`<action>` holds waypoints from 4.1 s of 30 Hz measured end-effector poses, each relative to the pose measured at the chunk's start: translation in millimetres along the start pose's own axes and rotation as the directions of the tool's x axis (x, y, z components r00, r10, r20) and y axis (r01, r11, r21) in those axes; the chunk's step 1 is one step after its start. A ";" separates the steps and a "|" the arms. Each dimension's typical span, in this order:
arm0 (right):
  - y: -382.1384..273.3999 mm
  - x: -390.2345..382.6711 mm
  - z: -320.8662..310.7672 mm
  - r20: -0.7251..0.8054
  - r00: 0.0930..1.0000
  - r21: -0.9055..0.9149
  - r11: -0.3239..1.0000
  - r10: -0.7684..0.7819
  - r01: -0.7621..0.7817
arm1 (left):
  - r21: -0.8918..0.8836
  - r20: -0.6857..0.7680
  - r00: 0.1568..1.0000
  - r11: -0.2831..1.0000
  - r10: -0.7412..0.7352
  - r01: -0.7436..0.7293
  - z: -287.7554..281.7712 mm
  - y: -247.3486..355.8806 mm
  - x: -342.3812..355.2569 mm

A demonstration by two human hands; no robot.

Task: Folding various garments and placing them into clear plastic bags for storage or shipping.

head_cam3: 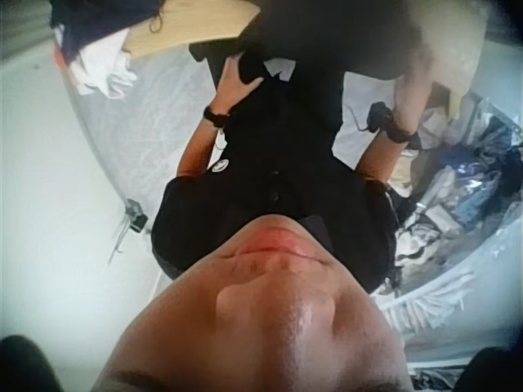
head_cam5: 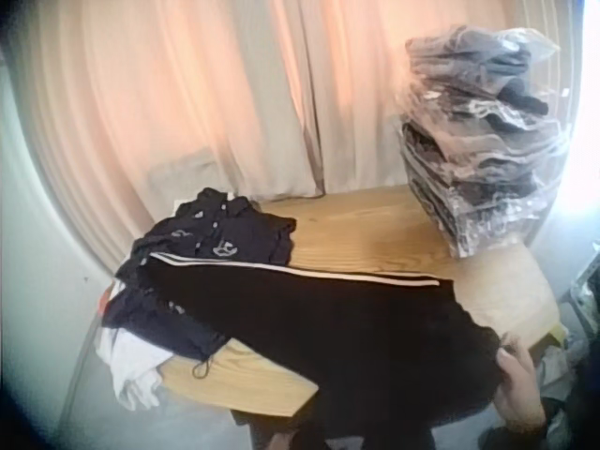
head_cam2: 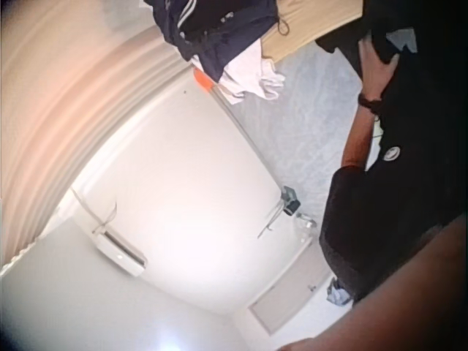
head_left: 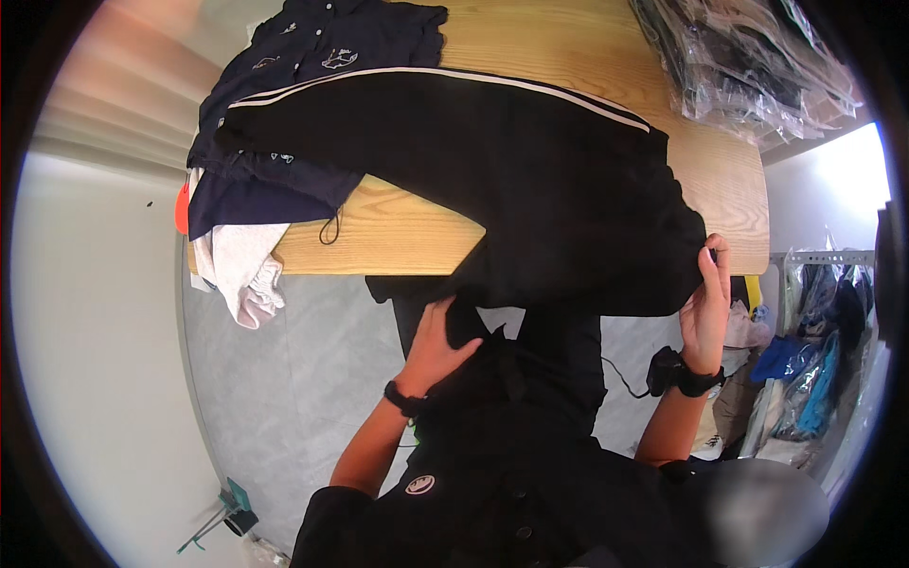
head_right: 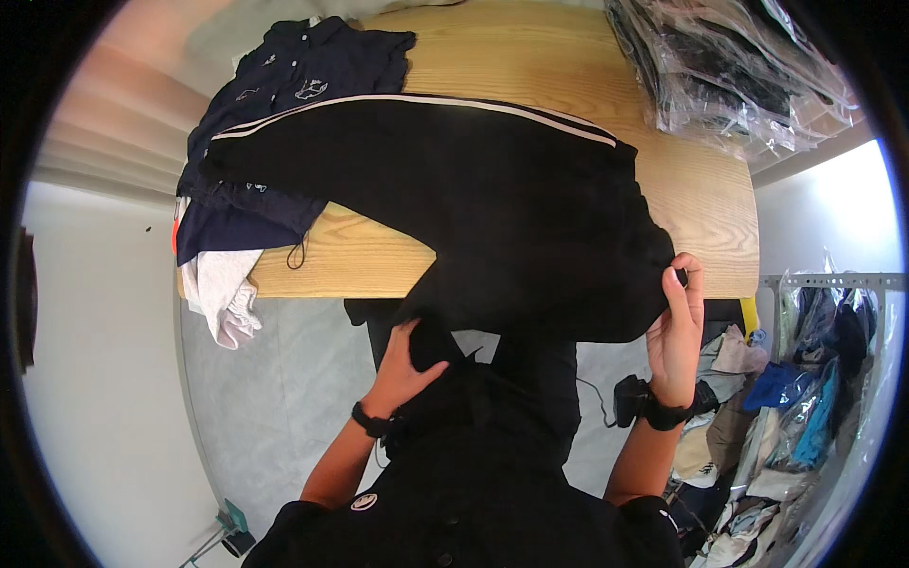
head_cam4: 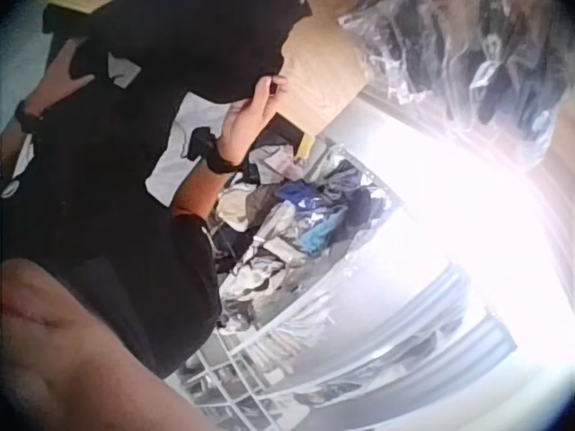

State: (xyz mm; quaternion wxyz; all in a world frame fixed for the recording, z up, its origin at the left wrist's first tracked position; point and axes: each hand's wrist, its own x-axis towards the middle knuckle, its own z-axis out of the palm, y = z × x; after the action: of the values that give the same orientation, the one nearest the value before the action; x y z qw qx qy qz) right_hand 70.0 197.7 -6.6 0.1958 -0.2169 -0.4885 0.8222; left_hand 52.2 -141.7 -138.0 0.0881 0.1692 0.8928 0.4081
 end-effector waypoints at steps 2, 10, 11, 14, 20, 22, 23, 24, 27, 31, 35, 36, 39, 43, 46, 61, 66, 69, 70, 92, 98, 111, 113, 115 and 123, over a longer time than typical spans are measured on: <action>-1.1 -3.2 -8.2 0.065 0.998 0.119 0.993 -0.013 0.006 | 0.005 -0.056 0.996 0.998 0.063 -0.063 5.8 25.2 9.9; -6.6 -35.1 27.4 0.279 0.932 -0.536 0.767 -0.231 0.351 | -0.022 -0.395 0.826 0.895 0.402 -0.446 32.2 154.0 53.0; -2.0 -34.8 25.3 0.341 0.889 -0.561 0.693 -0.306 0.453 | -0.051 -0.411 0.834 0.905 0.367 -0.423 33.7 159.1 61.0; 1.0 -32.1 24.0 0.383 0.842 -0.595 0.595 -0.381 0.540 | 0.040 -0.361 0.828 0.895 0.428 -0.445 28.5 153.0 76.4; 7.8 -12.6 5.0 0.497 0.758 -0.661 0.381 -0.423 0.646 | 0.213 -0.414 0.833 0.929 0.367 -0.304 -33.1 141.1 61.4; 13.4 -12.2 8.9 0.527 0.747 -0.593 0.454 -0.406 0.665 | 0.268 -0.388 0.844 0.921 0.371 -0.281 -35.4 135.0 55.0; 12.6 -11.8 10.9 0.477 0.760 -0.566 0.507 -0.442 0.650 | 0.261 -0.362 0.839 0.908 0.406 -0.327 -34.2 133.4 54.6; 12.3 -11.4 11.8 0.423 0.773 -0.535 0.558 -0.472 0.634 | 0.252 -0.337 0.832 0.894 0.441 -0.372 -32.5 131.4 53.8; 13.7 -5.5 1.9 0.492 0.739 -0.454 0.588 -0.460 0.669 | 0.257 -0.293 0.881 0.918 0.372 -0.303 -23.6 111.1 52.3; 11.3 1.5 3.6 0.447 0.744 -0.451 0.593 -0.497 0.667 | 0.295 -0.300 0.905 0.931 0.303 -0.214 -33.8 100.9 44.1; 15.0 12.2 -7.7 0.405 0.763 -0.433 0.629 -0.504 0.646 | 0.374 -0.382 0.890 0.922 0.247 -0.096 -55.7 86.5 29.5; 13.6 12.9 -11.5 0.375 0.768 -0.413 0.647 -0.520 0.640 | 0.427 -0.396 0.895 0.904 0.207 -0.020 -62.1 73.0 25.4; 8.1 14.6 -16.6 0.302 0.784 -0.424 0.660 -0.542 0.620 | 0.530 -0.535 0.822 0.835 0.193 0.149 -82.1 27.5 16.2; 4.8 19.3 -30.0 0.179 0.831 -0.415 0.725 -0.528 0.550 | 0.518 -0.688 0.690 0.819 0.225 0.249 -127.4 -13.7 -13.3; -3.7 26.1 -58.1 0.085 0.838 -0.362 0.767 -0.539 0.530 | 0.491 -0.780 0.573 0.815 0.252 0.310 -166.3 -31.1 -39.3; 7.8 74.6 -41.4 0.084 0.873 -0.870 0.393 -0.480 0.299 | 0.817 -0.019 0.990 0.573 0.140 -0.065 -355.0 40.7 239.3; 18.9 78.7 -57.0 -0.082 0.933 -0.798 0.583 -0.351 0.149 | 0.887 -0.207 0.978 0.425 0.013 0.182 -314.3 -33.8 296.7; -2.7 47.6 -24.8 -0.084 0.994 -0.477 0.879 -0.063 0.016 | 0.397 -0.180 0.952 0.868 -0.246 0.299 -340.2 -107.1 298.0; -3.8 44.2 -24.1 -0.050 0.997 -0.363 0.929 0.053 -0.067 | 0.397 -0.178 0.951 0.867 -0.251 0.303 -340.8 -115.0 298.0; -25.4 96.8 -85.6 0.088 0.911 -0.589 0.716 -0.403 0.374 | 0.193 -0.416 0.909 0.976 -0.012 0.101 -289.9 -73.9 213.8; -25.5 102.7 -87.7 -0.012 0.866 -0.628 0.678 -0.499 0.382 | 0.108 -0.503 0.862 0.994 0.061 -0.007 -312.2 -88.6 228.2; 1.0 -9.9 -59.0 0.159 0.977 0.330 0.925 0.141 -0.188 | -0.929 0.129 0.785 0.203 -0.606 0.310 -256.7 -40.3 130.4; 10.8 -3.5 -55.9 0.181 0.980 0.413 0.898 0.084 -0.153 | -0.940 0.133 0.804 0.183 -0.579 0.287 -242.7 -46.2 138.8; 22.2 12.8 -65.3 0.186 0.974 0.484 0.850 0.132 -0.208 | -0.967 0.094 0.856 0.159 -0.509 0.201 -230.8 -44.3 151.5; 32.1 30.1 -14.6 0.040 0.997 0.501 0.861 0.073 -0.083 | -0.957 -0.259 0.831 0.249 -0.493 -0.150 -194.4 -53.9 187.8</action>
State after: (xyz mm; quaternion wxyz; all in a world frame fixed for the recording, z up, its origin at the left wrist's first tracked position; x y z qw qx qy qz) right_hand 49.5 210.0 -46.4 0.2071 -0.1698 -0.2504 0.9303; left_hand -191.8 -240.2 -55.8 -0.0241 -0.1390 0.4614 0.8759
